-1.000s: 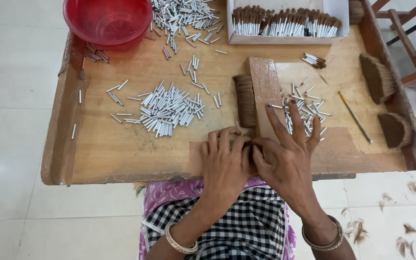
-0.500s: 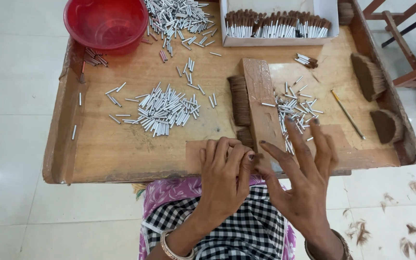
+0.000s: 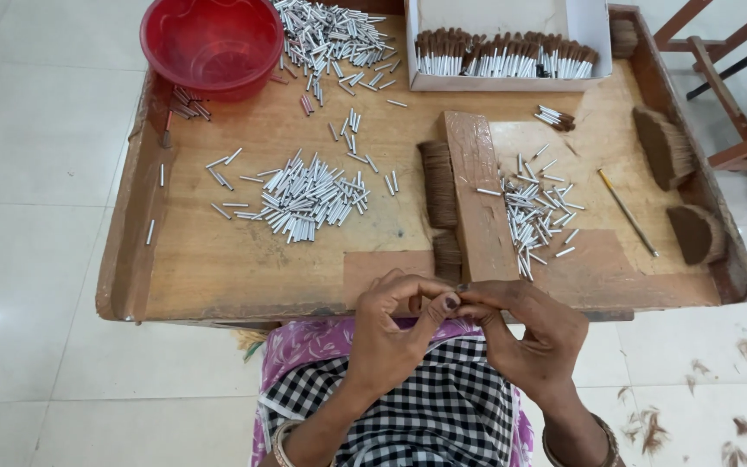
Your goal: The person sits at a wooden workbench assembling small brushes by hand. They pick up metal ferrules and tufts of brown bristle hair, press the hair into each ferrule, and place the finished brushes into a white box on the bench, repeating the cycle continuously.
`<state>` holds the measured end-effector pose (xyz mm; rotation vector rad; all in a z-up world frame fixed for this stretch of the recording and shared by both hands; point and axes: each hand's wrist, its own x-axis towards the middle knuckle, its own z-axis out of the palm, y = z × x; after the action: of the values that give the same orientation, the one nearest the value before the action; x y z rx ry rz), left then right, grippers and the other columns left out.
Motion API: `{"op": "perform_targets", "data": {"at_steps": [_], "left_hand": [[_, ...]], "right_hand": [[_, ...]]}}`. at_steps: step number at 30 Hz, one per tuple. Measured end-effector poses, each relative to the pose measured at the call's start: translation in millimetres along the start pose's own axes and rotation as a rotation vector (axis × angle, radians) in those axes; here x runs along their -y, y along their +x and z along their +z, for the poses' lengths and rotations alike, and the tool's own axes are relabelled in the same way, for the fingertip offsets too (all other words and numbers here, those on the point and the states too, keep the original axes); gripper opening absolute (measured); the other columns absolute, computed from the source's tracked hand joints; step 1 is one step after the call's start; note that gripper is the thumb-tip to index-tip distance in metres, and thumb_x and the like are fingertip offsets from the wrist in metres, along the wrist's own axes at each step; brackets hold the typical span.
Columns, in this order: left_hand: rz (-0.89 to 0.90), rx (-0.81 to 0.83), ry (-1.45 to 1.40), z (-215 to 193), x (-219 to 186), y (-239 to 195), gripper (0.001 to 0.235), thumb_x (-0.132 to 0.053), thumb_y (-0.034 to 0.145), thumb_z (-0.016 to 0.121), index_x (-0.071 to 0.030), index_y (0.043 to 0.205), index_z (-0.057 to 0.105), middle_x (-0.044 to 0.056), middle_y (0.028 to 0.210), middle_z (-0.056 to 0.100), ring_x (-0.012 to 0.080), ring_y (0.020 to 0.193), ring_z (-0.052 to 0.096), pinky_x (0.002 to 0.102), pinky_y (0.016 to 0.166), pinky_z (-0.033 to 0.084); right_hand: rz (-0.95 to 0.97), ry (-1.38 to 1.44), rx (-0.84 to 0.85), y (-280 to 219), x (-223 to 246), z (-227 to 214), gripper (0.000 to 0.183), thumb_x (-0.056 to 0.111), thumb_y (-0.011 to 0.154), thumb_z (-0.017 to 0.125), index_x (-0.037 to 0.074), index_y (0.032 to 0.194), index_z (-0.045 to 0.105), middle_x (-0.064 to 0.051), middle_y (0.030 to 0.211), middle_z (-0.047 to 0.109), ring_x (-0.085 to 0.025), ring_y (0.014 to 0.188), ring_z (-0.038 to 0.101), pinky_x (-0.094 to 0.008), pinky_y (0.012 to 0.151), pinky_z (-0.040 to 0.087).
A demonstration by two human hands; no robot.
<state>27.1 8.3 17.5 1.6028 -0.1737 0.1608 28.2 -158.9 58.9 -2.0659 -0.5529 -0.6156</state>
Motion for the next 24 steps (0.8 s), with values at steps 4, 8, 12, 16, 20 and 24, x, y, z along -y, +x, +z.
{"op": "perform_targets", "data": {"at_steps": [4, 8, 12, 16, 20, 24], "left_hand": [[0.054, -0.042, 0.076, -6, 6, 3, 0.014, -0.023, 0.091, 0.078, -0.010, 0.096, 0.081, 0.001, 0.085, 0.074, 0.0126, 0.076, 0.057, 0.030, 0.074, 0.047], [0.299, -0.243, 0.521, -22, 25, 24, 0.011, -0.019, 0.092, 0.077, -0.011, 0.099, 0.080, 0.002, 0.091, 0.070, 0.0184, 0.085, 0.058, 0.037, 0.084, 0.043], [0.270, -0.553, 0.977, -51, 19, 48, 0.011, -0.021, 0.090, 0.077, -0.014, 0.099, 0.078, 0.006, 0.094, 0.056, 0.0258, 0.093, 0.052, 0.041, 0.085, 0.040], [0.113, -0.468, 1.059, -56, 19, 48, 0.007, -0.019, 0.085, 0.075, -0.017, 0.092, 0.078, 0.005, 0.096, 0.056, 0.0258, 0.099, 0.051, 0.043, 0.083, 0.037], [0.148, -0.372, 1.129, -47, 17, 36, 0.015, -0.012, 0.078, 0.074, -0.018, 0.092, 0.077, 0.002, 0.103, 0.062, 0.0255, 0.099, 0.052, 0.044, 0.083, 0.035], [0.284, -0.230, 0.790, -26, 20, 20, 0.009, -0.017, 0.089, 0.075, -0.012, 0.097, 0.072, 0.000, 0.100, 0.068, 0.0207, 0.090, 0.054, 0.041, 0.080, 0.033]], "right_hand": [[-0.006, 0.032, -0.006, -1, -10, 11, 0.027, -0.018, 0.077, 0.066, 0.001, 0.095, 0.074, -0.009, 0.092, 0.076, -0.014, 0.082, 0.076, -0.022, 0.070, 0.059], [-0.057, -0.164, -0.094, 0, -20, 23, 0.029, -0.019, 0.073, 0.059, 0.000, 0.088, 0.074, -0.009, 0.089, 0.076, -0.015, 0.079, 0.075, -0.025, 0.070, 0.056], [0.004, -0.113, -0.068, 2, -22, 26, 0.029, -0.020, 0.074, 0.059, -0.001, 0.088, 0.075, -0.009, 0.088, 0.077, -0.015, 0.075, 0.074, -0.024, 0.062, 0.054], [-0.048, -0.098, -0.057, 5, -16, 25, 0.026, -0.019, 0.074, 0.061, 0.000, 0.088, 0.072, -0.010, 0.092, 0.076, -0.018, 0.087, 0.076, -0.026, 0.075, 0.059], [0.024, 0.068, -0.041, 1, -18, 29, 0.028, -0.019, 0.071, 0.058, -0.001, 0.086, 0.072, -0.013, 0.092, 0.077, -0.019, 0.089, 0.078, -0.025, 0.074, 0.062], [0.084, 0.222, -0.072, -8, -21, 32, 0.022, -0.019, 0.077, 0.065, -0.003, 0.089, 0.073, -0.015, 0.096, 0.077, -0.021, 0.094, 0.077, -0.028, 0.080, 0.061]]}}
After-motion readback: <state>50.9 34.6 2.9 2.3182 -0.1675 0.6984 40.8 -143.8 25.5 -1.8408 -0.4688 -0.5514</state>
